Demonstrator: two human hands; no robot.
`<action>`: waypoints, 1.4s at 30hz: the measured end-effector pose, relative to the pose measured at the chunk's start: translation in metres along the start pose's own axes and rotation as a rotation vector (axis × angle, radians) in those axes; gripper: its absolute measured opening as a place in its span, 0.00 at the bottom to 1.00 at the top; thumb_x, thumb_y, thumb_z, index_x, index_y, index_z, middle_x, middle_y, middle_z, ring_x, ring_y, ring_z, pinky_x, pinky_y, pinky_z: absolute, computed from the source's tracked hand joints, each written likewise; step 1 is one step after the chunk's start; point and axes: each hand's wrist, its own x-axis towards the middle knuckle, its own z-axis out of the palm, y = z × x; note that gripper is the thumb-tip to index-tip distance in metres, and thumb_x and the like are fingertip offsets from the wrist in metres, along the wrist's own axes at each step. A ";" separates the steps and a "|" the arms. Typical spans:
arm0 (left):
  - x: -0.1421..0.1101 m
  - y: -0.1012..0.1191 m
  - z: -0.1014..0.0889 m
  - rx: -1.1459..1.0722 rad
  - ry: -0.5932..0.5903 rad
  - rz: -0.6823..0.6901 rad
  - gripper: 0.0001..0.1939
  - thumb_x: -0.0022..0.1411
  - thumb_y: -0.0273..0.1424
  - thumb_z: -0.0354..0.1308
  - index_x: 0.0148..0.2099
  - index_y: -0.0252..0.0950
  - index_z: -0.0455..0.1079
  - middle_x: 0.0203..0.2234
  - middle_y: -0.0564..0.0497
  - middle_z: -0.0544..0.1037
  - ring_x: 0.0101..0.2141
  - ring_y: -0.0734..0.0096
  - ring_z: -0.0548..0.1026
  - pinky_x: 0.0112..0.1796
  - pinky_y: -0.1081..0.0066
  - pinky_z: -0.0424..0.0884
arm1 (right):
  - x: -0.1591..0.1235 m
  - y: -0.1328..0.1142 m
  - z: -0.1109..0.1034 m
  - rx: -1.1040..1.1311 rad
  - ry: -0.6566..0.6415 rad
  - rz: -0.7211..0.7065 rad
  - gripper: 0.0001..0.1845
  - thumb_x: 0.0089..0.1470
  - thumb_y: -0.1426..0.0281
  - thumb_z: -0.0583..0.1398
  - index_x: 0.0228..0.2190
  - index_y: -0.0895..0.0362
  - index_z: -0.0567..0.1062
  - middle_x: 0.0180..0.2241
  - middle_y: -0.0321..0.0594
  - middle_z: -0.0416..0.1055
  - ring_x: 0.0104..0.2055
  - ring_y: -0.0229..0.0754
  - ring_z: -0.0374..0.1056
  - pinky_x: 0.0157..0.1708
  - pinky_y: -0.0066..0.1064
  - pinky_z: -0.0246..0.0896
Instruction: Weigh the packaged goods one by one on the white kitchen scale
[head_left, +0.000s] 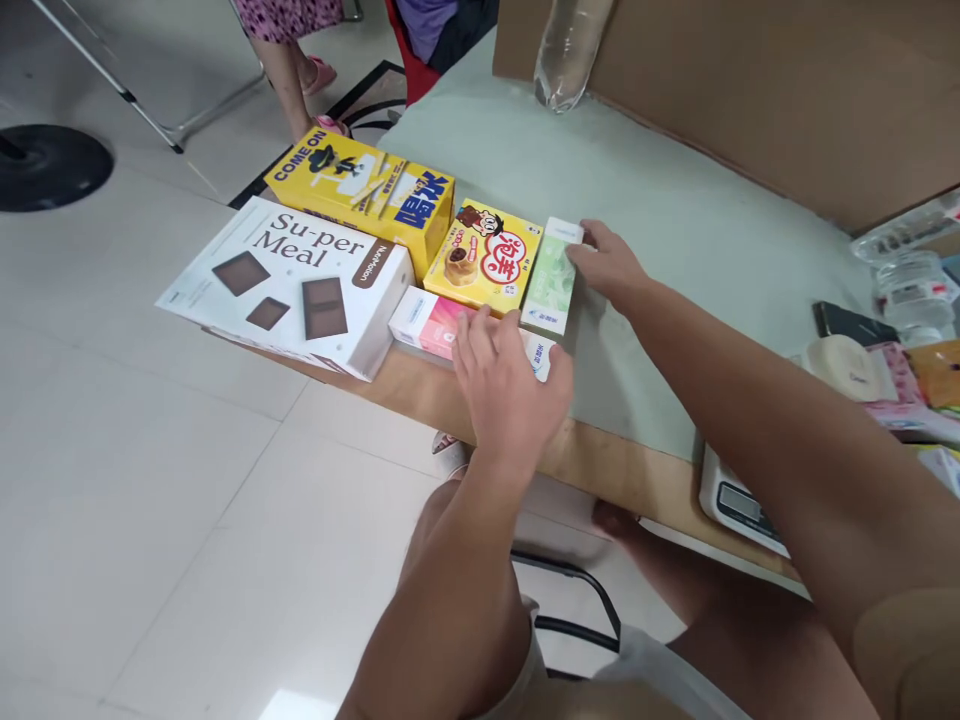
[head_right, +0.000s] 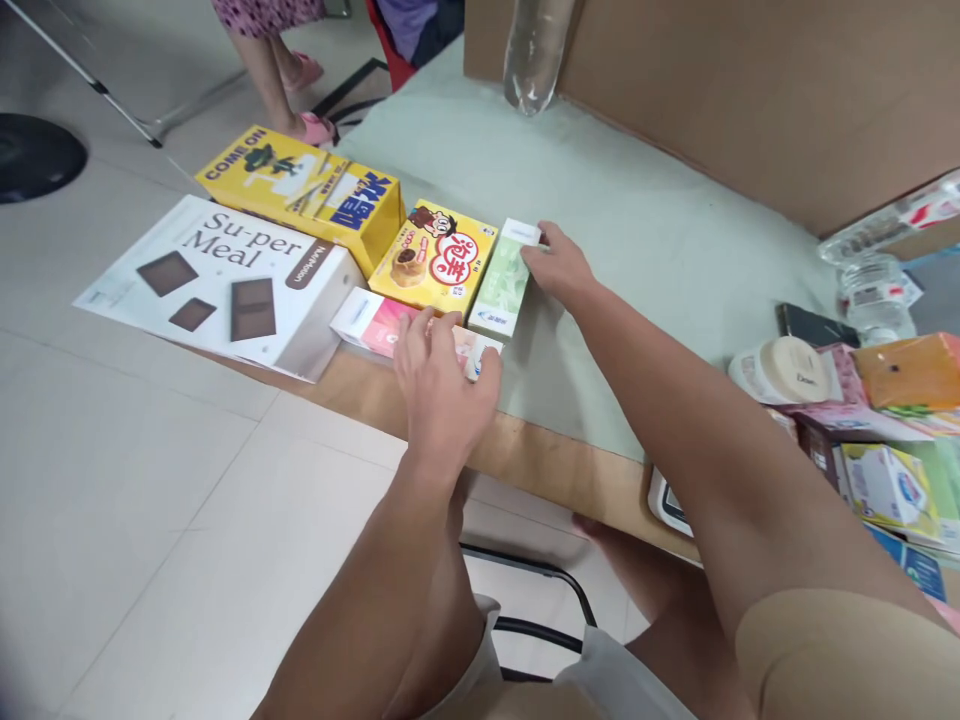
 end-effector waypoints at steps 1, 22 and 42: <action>0.000 0.000 0.000 0.020 -0.013 0.001 0.25 0.61 0.34 0.59 0.60 0.34 0.69 0.68 0.34 0.66 0.73 0.40 0.56 0.71 0.39 0.50 | -0.003 -0.002 0.001 -0.013 -0.008 -0.006 0.31 0.57 0.68 0.63 0.62 0.53 0.70 0.66 0.45 0.69 0.70 0.55 0.64 0.74 0.59 0.52; -0.116 0.096 0.101 -0.268 -0.295 0.918 0.14 0.65 0.32 0.59 0.51 0.35 0.70 0.49 0.40 0.77 0.54 0.55 0.78 0.54 0.55 0.77 | -0.367 0.181 -0.241 0.129 1.496 -0.144 0.10 0.48 0.71 0.61 0.36 0.51 0.77 0.37 0.37 0.74 0.44 0.47 0.73 0.56 0.51 0.67; -0.160 0.147 0.140 -0.175 -0.617 0.941 0.23 0.64 0.34 0.66 0.59 0.40 0.70 0.52 0.43 0.83 0.53 0.57 0.82 0.53 0.62 0.78 | -0.370 0.237 -0.245 0.089 1.148 -0.061 0.29 0.59 0.59 0.59 0.60 0.49 0.65 0.58 0.50 0.70 0.62 0.57 0.70 0.64 0.58 0.66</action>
